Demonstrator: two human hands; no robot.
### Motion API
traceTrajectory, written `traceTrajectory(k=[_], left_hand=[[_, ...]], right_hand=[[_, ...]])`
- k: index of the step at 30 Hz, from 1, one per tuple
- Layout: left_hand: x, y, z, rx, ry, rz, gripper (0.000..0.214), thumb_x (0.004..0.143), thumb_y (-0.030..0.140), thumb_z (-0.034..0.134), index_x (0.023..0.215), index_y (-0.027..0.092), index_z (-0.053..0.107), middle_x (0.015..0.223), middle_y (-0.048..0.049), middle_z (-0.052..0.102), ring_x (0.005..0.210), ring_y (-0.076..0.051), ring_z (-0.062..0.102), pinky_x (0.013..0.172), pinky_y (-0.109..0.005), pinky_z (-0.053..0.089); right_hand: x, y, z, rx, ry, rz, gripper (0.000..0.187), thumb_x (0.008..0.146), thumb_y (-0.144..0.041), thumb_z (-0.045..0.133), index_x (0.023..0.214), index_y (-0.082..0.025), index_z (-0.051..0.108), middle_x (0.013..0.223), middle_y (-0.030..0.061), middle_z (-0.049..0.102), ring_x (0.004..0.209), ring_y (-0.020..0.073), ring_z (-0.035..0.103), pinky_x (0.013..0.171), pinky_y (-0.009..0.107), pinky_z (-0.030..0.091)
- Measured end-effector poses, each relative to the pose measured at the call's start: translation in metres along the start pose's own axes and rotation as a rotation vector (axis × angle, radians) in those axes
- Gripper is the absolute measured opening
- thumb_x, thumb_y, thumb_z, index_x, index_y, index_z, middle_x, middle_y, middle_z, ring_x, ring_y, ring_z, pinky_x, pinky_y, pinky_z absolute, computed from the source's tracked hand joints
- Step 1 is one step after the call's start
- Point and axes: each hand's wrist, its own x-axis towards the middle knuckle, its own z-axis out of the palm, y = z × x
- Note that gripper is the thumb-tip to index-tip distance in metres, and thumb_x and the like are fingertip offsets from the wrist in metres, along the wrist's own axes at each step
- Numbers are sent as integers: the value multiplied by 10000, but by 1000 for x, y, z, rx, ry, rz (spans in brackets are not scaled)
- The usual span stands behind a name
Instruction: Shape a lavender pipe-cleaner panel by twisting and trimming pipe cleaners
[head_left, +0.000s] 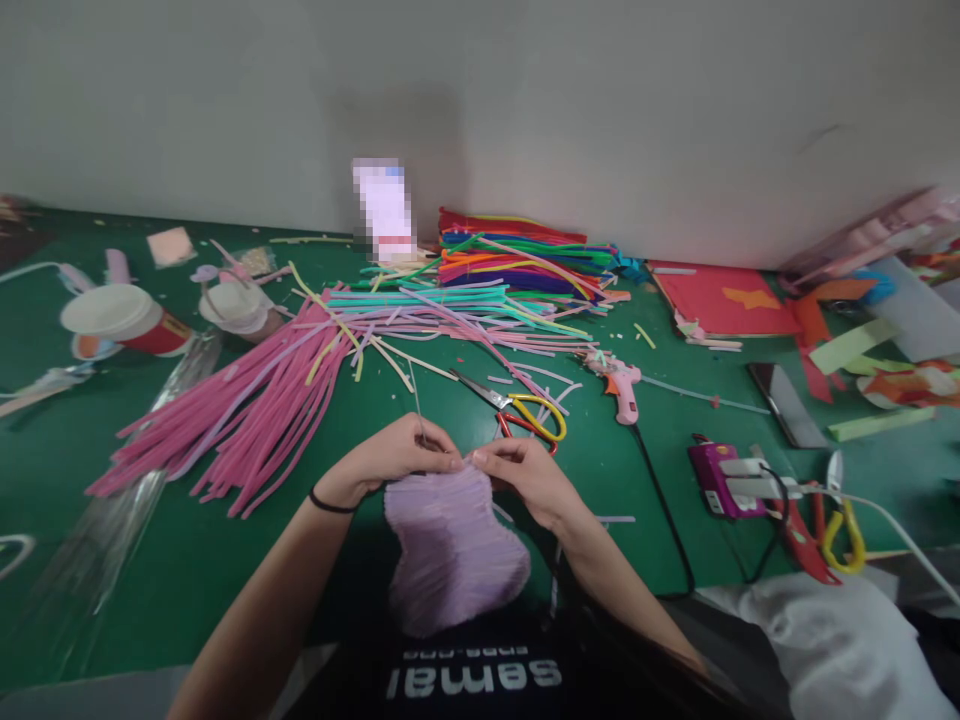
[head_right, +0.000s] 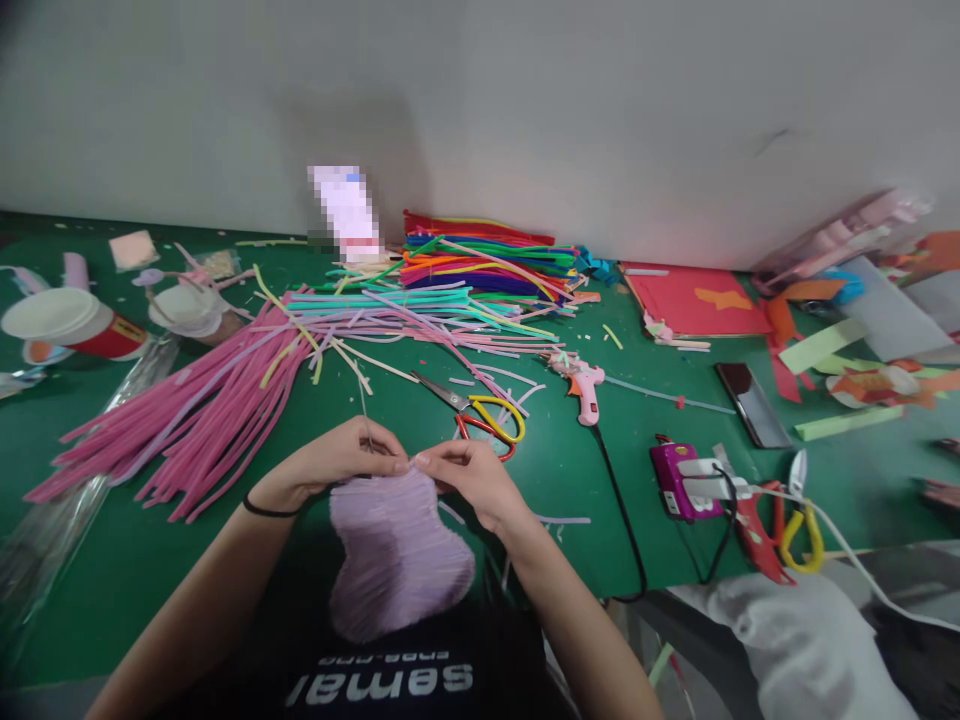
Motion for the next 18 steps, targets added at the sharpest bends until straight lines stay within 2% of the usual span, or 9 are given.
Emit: traceTrajectory(k=[5,10,12,14,16,18], left_hand=[[-2,2,0,-22,-7,-25,270,672,391,735,737,129,755,549,4,583,506,-89,423,472,-220,269],[-1,1,0,-24,-19,-57,307,678,423,736,766,130,754,528,12,560,478,-77,399,434,-206,241],[-1,1,0,-43,-11,-76,345,698,462,721,784,130,754,603,-21,634,515,-92,464,440,-196,273],[-3,0,-1,-108,-14,-88,368,738,483,687,834,134,754,763,-69,713,614,-120,553,491,-189,350],[-4,-2,-4,-190,-10,-88,385,775,480,659,933,139,745,906,-100,736,714,-142,602,562,-192,410],[-7,-6,-7,-228,-2,-95,408,781,468,663,1017,141,725,919,-97,734,698,-135,602,563,-192,418]], right_hand=[[-4,-4,2,-193,31,-116,259,670,-397,781,789,-170,744,703,13,685,632,118,567,621,250,446],[-5,-4,4,-397,79,-203,233,730,-395,717,771,-165,717,663,6,644,580,115,508,551,245,394],[-4,-3,3,-441,105,-225,227,743,-390,700,750,-163,698,639,-3,619,564,112,488,538,242,376],[-4,-1,0,-466,131,-247,223,755,-382,685,733,-160,681,631,-7,604,560,110,479,536,241,367],[-3,1,-5,-469,183,-261,231,761,-384,674,725,-156,672,621,-9,590,557,110,470,534,242,359],[-2,4,-11,-426,263,-263,245,757,-398,675,731,-155,672,613,-11,580,557,111,464,534,242,357]])
